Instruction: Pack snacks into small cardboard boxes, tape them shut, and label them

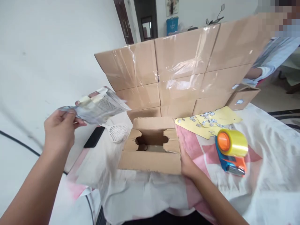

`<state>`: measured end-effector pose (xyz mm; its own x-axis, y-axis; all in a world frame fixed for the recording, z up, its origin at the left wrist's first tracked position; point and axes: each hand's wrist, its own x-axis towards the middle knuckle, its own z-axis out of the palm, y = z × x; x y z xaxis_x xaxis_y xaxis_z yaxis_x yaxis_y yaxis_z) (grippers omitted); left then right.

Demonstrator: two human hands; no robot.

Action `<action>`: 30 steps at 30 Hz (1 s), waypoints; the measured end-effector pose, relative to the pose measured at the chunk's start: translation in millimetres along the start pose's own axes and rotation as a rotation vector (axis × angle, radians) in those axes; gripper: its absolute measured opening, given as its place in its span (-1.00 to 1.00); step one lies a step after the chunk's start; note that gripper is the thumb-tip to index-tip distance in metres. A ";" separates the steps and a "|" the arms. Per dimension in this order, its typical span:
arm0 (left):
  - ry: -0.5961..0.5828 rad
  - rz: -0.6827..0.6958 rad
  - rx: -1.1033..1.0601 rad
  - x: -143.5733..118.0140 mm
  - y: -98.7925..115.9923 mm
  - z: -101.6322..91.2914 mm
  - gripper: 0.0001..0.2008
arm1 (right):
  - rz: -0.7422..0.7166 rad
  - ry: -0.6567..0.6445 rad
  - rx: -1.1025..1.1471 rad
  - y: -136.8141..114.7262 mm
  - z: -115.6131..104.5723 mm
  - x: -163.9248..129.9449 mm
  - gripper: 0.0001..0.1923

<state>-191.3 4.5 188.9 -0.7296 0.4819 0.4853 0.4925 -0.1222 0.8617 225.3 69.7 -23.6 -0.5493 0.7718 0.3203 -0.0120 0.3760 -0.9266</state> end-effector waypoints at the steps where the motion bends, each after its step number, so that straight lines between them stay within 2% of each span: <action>1: -0.060 -0.022 -0.042 -18.8 18.1 3.5 -0.91 | -0.019 -0.011 -0.005 -2.9 0.4 0.1 0.41; 3: -0.231 -0.069 -0.065 -59.4 43.5 13.8 -0.83 | -0.065 -0.027 -0.034 -7.6 1.4 -1.4 0.44; 5: -0.466 -0.107 -0.011 -99.3 53.0 26.1 -0.72 | -0.103 -0.028 -0.070 -11.0 2.1 -3.9 0.47; 6: -0.573 -0.120 0.040 -117.1 52.5 32.5 -0.67 | -0.115 -0.026 -0.084 -12.2 2.2 -5.3 0.48; 8: -0.710 -0.103 0.184 -144.5 45.3 44.1 -0.59 | -0.129 -0.016 -0.096 -13.6 1.7 -7.4 0.50; 10: -0.844 0.015 0.396 -159.2 35.9 52.0 -0.58 | -0.148 -0.012 -0.097 -13.5 0.5 -8.4 0.51; 12: -0.935 0.175 0.556 -162.8 29.9 54.2 -0.62 | -0.166 -0.022 -0.105 -11.9 -0.8 -8.4 0.50; 14: -0.953 0.302 0.611 -160.1 28.0 50.8 -0.67 | -0.181 -0.035 -0.134 -9.0 -1.3 -7.9 0.46; 16: -0.971 0.386 0.647 -155.4 26.9 44.0 -0.63 | -0.207 -0.018 -0.161 -5.8 -1.1 -7.7 0.36; 20: -1.084 0.464 0.772 -146.4 21.1 31.3 -0.48 | -0.336 0.148 -0.139 -5.8 -3.0 -10.4 -0.08; 23: -1.139 0.639 0.806 -143.3 19.2 28.7 -0.50 | -0.422 0.245 -0.126 -17.2 -9.5 -10.2 -0.34; 26: -1.205 0.828 0.831 -147.4 23.0 32.5 -0.54 | -0.464 0.180 -0.160 -39.8 -18.1 0.4 -0.43; 28: -1.263 0.891 0.856 -152.4 26.1 35.9 -0.55 | -0.485 0.093 -0.235 -60.6 -23.2 14.0 -0.51; 30: -1.308 0.920 0.859 -155.2 26.4 37.8 -0.54 | -0.482 -0.033 -0.402 -83.7 -27.3 30.4 -0.61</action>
<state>-47.1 -40.8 130.7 0.4803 0.8742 -0.0711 0.8688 -0.4854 -0.0977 232.4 75.7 69.1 -0.5861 0.4536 0.6713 0.0468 0.8462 -0.5309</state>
